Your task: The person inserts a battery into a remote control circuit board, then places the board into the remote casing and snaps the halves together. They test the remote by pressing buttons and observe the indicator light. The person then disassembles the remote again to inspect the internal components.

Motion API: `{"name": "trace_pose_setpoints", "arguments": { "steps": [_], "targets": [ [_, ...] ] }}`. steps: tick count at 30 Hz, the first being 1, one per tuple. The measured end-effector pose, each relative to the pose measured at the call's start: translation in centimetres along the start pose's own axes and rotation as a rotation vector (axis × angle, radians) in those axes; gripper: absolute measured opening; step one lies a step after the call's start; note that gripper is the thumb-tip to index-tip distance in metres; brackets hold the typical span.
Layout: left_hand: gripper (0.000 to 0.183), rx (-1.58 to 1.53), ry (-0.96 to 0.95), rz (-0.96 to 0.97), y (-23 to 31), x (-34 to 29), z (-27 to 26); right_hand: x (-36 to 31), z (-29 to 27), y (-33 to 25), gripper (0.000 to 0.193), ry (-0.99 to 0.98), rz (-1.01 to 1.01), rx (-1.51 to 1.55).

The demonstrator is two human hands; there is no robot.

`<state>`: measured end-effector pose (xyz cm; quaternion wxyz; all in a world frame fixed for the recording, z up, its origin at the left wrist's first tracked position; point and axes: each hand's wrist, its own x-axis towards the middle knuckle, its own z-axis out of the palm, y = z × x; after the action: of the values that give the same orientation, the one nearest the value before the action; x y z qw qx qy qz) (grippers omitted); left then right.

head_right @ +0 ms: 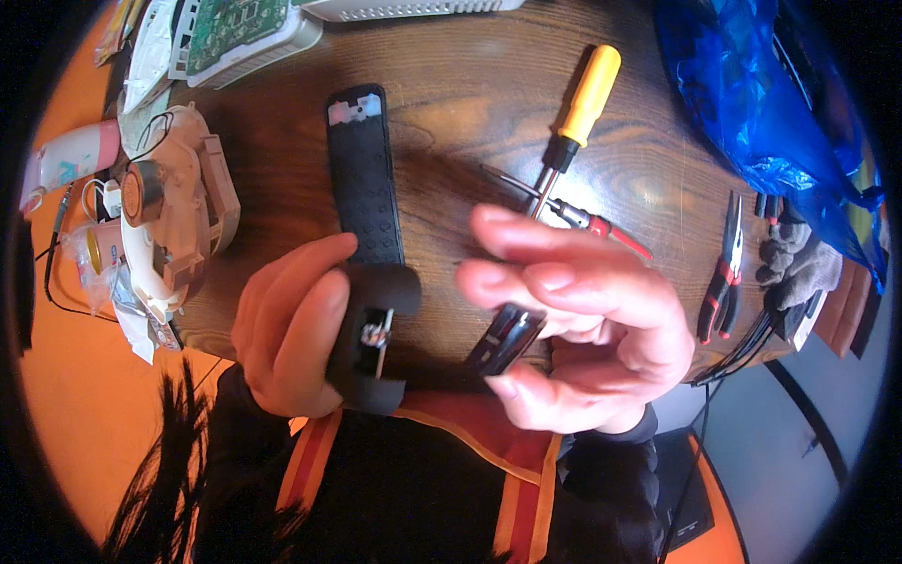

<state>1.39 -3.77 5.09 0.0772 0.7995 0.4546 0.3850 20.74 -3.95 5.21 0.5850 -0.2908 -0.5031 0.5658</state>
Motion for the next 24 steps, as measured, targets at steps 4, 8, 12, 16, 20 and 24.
{"name": "trace_pose_setpoints", "arguments": {
  "steps": [4,8,12,16,20,24],
  "targets": [
    [0.032,0.123,0.039,0.047,-0.6,-0.2,1.1,-0.3,0.8,-0.1,0.048,0.063,0.114,0.055],
    [0.034,0.120,0.055,0.044,-1.1,-0.5,1.7,0.1,0.4,0.3,0.038,0.047,0.116,0.068],
    [0.036,0.107,0.047,0.040,-1.3,-0.5,1.9,0.2,-0.2,0.6,0.036,0.063,0.157,0.076],
    [0.037,0.094,0.040,0.036,-1.4,-0.5,1.9,0.0,-0.1,0.9,0.039,0.069,0.194,0.129],
    [0.037,0.085,0.033,0.034,-1.5,-0.6,1.9,-0.2,0.5,1.0,0.039,0.084,0.245,0.218],
    [0.037,0.055,0.039,0.056,-1.5,-0.6,2.0,0.0,0.6,1.4,0.040,0.050,0.258,0.317]
  ]
}}
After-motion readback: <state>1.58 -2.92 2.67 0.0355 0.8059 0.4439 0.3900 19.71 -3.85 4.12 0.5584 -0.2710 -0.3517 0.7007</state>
